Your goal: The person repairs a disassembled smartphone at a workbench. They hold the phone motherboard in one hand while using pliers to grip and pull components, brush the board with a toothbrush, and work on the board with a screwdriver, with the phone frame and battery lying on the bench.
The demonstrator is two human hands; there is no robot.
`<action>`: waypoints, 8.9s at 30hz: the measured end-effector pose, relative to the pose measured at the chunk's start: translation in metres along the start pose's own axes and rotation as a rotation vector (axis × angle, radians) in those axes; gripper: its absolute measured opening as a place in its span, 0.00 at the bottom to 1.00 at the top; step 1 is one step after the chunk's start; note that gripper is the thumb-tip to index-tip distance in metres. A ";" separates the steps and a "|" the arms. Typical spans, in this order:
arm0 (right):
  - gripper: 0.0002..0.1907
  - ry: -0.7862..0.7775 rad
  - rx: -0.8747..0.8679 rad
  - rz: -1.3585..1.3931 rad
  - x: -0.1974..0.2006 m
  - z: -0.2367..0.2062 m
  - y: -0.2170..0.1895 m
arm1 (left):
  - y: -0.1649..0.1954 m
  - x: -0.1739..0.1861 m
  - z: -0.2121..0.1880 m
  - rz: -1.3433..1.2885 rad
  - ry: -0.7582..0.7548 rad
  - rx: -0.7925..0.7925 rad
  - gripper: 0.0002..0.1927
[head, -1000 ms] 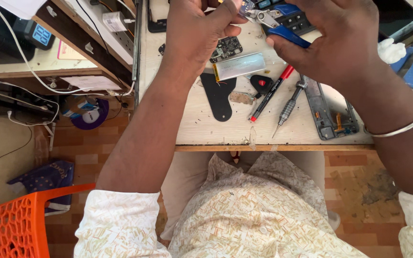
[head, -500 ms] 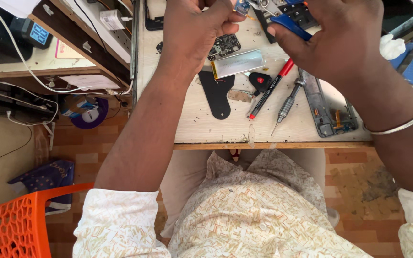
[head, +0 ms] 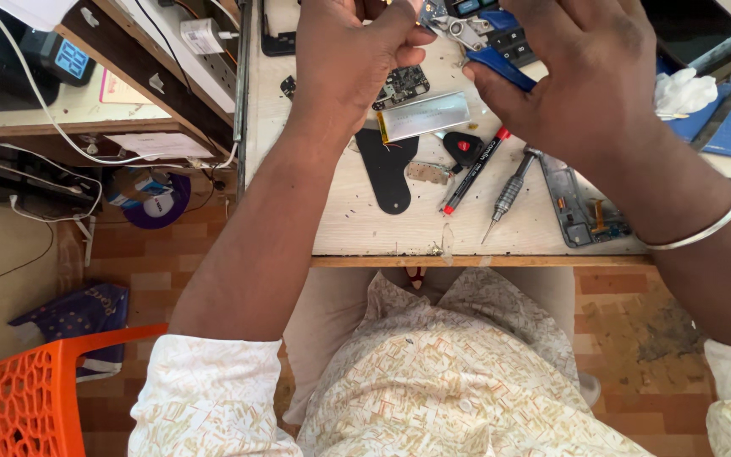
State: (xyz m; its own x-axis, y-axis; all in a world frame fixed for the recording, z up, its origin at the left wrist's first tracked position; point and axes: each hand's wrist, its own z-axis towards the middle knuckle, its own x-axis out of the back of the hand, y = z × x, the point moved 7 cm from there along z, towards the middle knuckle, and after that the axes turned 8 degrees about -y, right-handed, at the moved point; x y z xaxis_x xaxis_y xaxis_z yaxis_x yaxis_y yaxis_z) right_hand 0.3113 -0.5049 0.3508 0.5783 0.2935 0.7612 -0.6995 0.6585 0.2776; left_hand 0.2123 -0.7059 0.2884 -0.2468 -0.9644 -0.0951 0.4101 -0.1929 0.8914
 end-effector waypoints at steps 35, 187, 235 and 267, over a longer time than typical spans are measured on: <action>0.24 0.003 -0.030 0.006 -0.002 0.000 -0.007 | 0.007 0.001 -0.004 0.040 0.008 0.013 0.05; 0.17 -0.199 -0.289 0.535 -0.031 -0.003 0.040 | -0.008 0.004 -0.001 -0.120 -0.160 -0.040 0.13; 0.18 -0.139 -0.209 0.396 -0.022 0.010 0.032 | -0.009 -0.013 0.000 -0.293 -0.252 0.135 0.11; 0.16 0.018 -0.033 0.233 -0.009 0.002 0.020 | 0.029 -0.023 -0.008 0.346 -0.224 -0.259 0.08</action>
State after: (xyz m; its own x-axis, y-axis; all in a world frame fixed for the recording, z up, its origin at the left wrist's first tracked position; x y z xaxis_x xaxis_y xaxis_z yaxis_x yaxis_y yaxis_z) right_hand 0.2913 -0.4956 0.3502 0.4104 0.4528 0.7916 -0.8011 0.5937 0.0758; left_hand 0.2367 -0.6907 0.3133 -0.2286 -0.9227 0.3104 0.6992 0.0663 0.7119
